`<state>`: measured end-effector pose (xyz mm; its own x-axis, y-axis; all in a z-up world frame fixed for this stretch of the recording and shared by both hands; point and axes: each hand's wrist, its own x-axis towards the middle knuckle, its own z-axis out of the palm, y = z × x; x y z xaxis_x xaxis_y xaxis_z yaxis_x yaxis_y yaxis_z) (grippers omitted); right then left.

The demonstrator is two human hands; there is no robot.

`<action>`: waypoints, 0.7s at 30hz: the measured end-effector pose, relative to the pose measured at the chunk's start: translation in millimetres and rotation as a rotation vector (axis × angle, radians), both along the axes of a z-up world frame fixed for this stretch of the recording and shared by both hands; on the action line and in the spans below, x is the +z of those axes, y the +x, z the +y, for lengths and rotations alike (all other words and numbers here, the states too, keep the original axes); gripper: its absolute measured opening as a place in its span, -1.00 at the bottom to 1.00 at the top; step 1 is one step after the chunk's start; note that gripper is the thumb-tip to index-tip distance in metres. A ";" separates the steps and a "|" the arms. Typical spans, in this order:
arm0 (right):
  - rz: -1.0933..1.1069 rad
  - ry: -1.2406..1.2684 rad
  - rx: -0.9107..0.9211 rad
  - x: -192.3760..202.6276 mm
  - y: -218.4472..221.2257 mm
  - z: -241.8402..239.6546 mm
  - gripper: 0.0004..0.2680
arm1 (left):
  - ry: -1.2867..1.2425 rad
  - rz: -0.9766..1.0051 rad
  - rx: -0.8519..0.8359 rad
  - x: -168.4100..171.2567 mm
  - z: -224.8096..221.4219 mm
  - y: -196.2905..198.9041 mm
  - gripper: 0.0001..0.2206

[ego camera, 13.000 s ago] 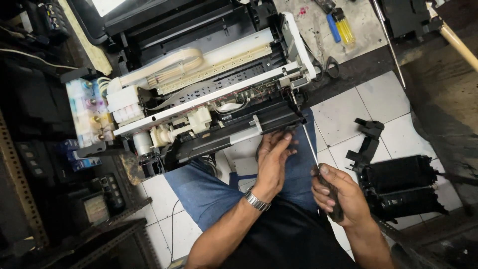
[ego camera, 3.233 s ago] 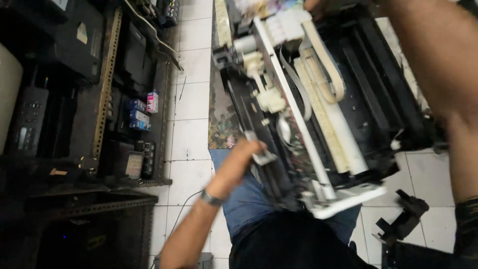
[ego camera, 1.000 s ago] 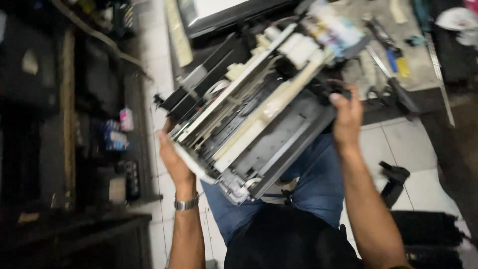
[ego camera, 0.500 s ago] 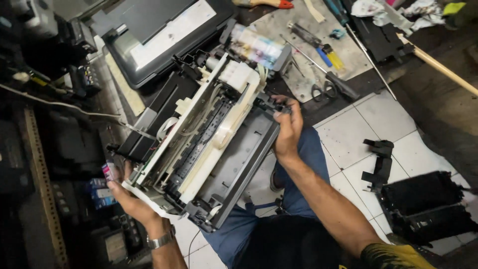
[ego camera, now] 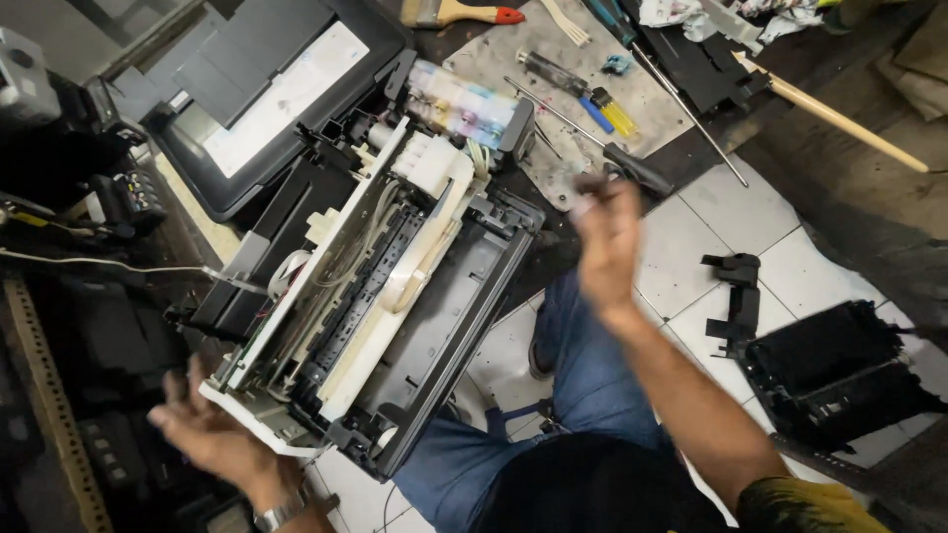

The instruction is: A person is disassembling an inkjet printer, removing ink cartridges, unscrewing internal components, and detaching the main printing mechanism.

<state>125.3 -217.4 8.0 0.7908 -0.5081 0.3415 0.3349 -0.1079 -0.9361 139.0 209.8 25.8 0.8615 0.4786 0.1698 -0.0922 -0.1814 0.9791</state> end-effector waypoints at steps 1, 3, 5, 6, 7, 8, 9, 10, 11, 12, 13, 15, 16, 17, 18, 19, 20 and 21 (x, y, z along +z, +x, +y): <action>-0.030 -0.027 -0.129 -4.1 2.1 -22.9 -0.83 | -0.019 -0.064 -0.017 -6.7 10.0 -3.8 -0.15; 0.041 -0.269 -0.211 -6.3 15.9 -87.4 -0.88 | 0.020 -0.126 0.068 2.8 0.3 -25.4 -0.24; 0.108 -0.508 -0.293 -7.3 34.3 -145.0 -0.93 | 0.062 -0.194 0.150 -6.0 5.7 -41.0 -0.33; 0.122 -0.783 -0.283 -7.1 46.3 -170.1 -0.89 | 0.212 -0.153 0.209 -20.6 16.3 -46.2 -0.52; 0.140 -1.059 -0.261 -7.1 56.7 -195.5 -0.83 | 0.361 -0.106 0.269 -36.5 26.3 -54.4 -0.70; 0.142 -1.062 -0.259 -8.1 68.6 -208.5 -0.83 | 0.358 -0.102 0.269 -58.6 38.8 -60.6 -0.70; 0.256 -1.225 -0.222 -8.9 81.8 -221.4 -0.82 | 0.337 -0.153 0.294 -81.6 50.7 -67.7 -0.73; 0.370 -1.387 -0.184 -9.5 95.3 -233.9 -0.79 | 0.317 -0.205 0.320 -104.7 62.7 -75.0 -0.72; 0.370 -1.391 -0.179 -11.1 104.8 -241.5 -0.79 | 0.314 -0.200 0.323 -111.3 64.8 -77.0 -0.72; 0.386 -1.490 -0.170 -12.6 114.6 -249.0 -0.79 | 0.323 -0.181 0.329 -117.9 66.8 -78.9 -0.71; 0.400 -1.587 -0.159 -15.3 124.8 -255.4 -0.78 | 0.333 -0.161 0.336 -124.1 69.8 -81.6 -0.70; 0.445 -1.582 -0.124 -13.5 137.2 -257.9 -0.77 | 0.351 -0.129 0.349 -131.7 74.3 -86.7 -0.68; 0.492 -1.574 -0.096 -12.8 143.5 -258.6 -0.75 | 0.369 -0.101 0.358 -135.0 77.0 -89.8 -0.67; 0.488 -1.574 -0.089 -14.1 146.1 -260.1 -0.75 | 0.371 -0.098 0.364 -136.7 79.1 -92.2 -0.67; 0.490 -1.599 -0.084 -15.3 148.5 -261.7 -0.73 | 0.389 -0.072 0.373 -138.3 81.1 -95.0 -0.65; 0.493 -1.623 -0.081 -15.6 150.1 -264.2 -0.72 | 0.406 -0.048 0.379 -140.1 82.8 -96.1 -0.63; 0.491 -1.624 -0.078 -19.1 153.7 -267.2 -0.72 | 0.407 -0.047 0.382 -140.7 83.6 -97.2 -0.63; 0.509 -1.657 -0.094 -22.8 156.4 -270.4 -0.74 | 0.423 -0.021 0.387 -141.1 84.3 -98.6 -0.60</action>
<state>281.7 -487.8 -14.8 0.9666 0.0479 0.2517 0.0027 -0.9842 0.1771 40.4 294.1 -115.3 0.6310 0.6451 0.4309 0.0401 -0.5818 0.8123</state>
